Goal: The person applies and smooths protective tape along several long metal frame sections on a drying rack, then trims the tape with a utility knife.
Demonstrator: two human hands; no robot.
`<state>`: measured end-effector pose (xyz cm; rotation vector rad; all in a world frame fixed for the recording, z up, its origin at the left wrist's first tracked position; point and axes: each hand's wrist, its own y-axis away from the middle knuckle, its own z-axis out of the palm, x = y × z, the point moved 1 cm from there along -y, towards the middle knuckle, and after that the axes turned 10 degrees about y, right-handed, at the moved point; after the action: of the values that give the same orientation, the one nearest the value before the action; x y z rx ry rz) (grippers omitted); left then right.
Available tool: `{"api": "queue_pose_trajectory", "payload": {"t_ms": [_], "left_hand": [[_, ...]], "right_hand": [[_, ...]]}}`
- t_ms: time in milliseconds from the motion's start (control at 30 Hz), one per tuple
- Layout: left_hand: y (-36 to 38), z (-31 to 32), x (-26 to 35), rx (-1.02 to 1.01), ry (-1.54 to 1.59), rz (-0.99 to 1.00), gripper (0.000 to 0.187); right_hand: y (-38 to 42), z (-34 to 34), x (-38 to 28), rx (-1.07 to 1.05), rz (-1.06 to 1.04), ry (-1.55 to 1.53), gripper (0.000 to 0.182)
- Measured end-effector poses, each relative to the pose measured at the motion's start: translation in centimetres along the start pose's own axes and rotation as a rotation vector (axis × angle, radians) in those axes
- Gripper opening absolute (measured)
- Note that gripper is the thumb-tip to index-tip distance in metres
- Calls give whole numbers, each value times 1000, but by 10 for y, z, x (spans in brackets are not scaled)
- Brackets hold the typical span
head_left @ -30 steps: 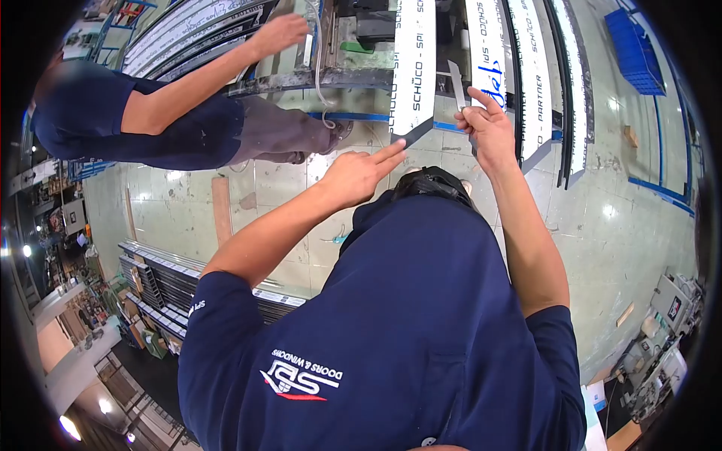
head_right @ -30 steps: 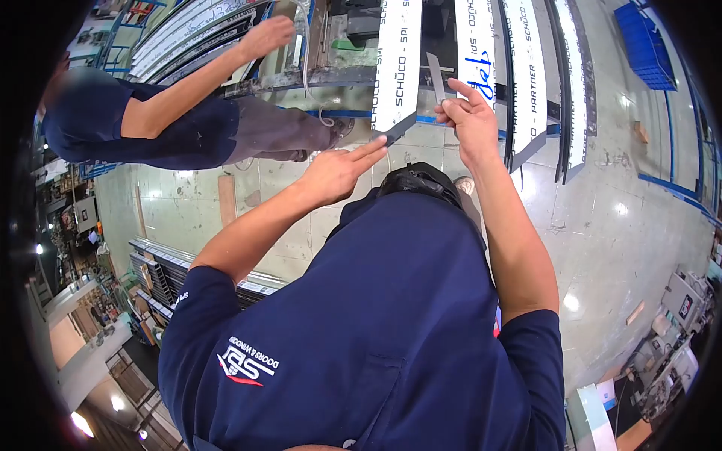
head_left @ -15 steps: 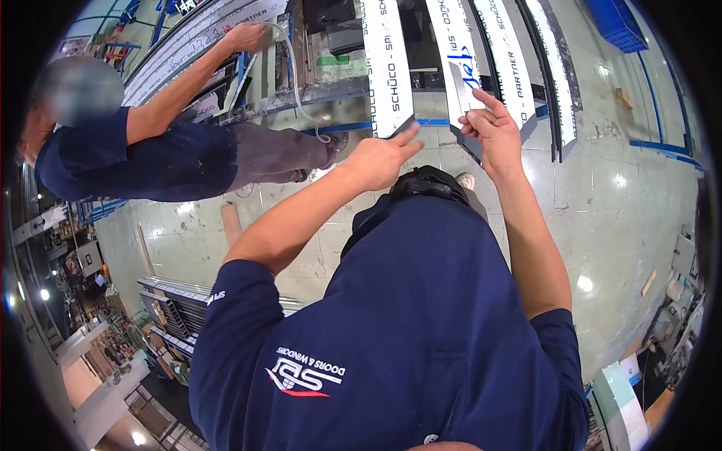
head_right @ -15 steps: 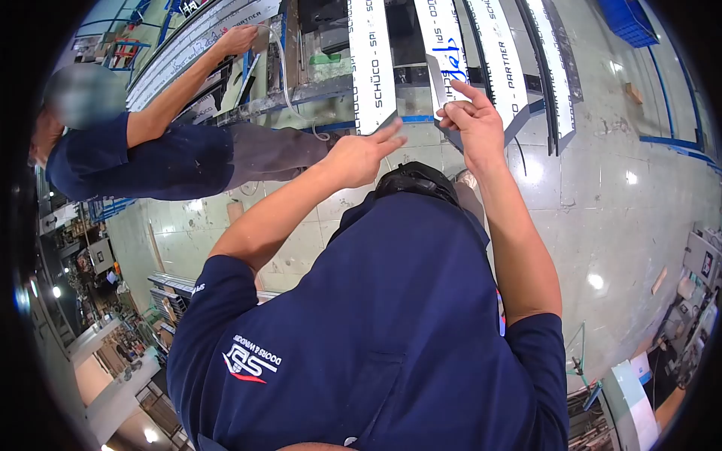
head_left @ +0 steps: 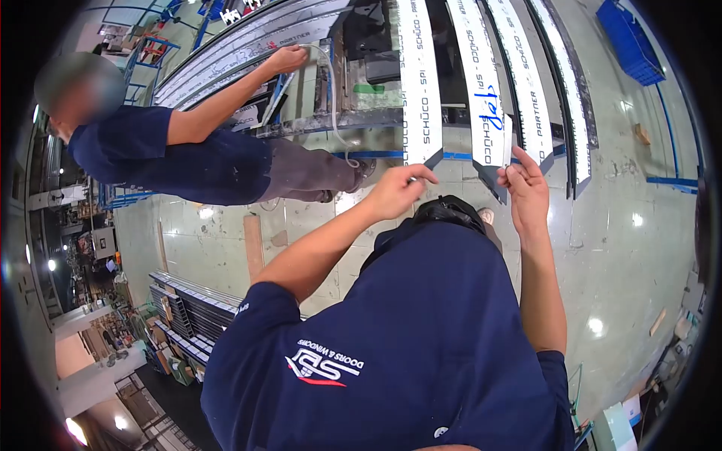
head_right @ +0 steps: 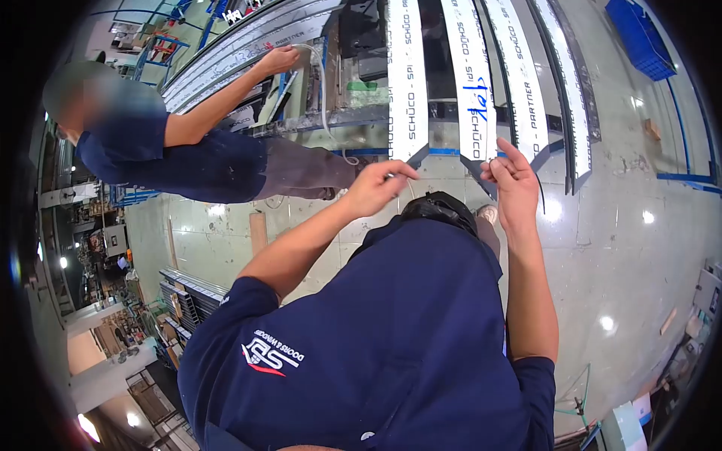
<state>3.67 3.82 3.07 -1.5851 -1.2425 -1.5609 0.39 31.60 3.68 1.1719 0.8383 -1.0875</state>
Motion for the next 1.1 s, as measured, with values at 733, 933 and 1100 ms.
{"api": "queue_pose_trajectory", "payload": {"t_ms": [733,933,1100], "left_hand": [[12,15,9,389,680,-101,20],[-20,52,36,84,686,-191,29],[-39,71,47,164,649,-186,15]], "right_hand": [[37,-75,-26,59,11,-84,39],[58,-14,-8,-148,126,46,41],[57,-9,-22,-277,98,228,39]]}}
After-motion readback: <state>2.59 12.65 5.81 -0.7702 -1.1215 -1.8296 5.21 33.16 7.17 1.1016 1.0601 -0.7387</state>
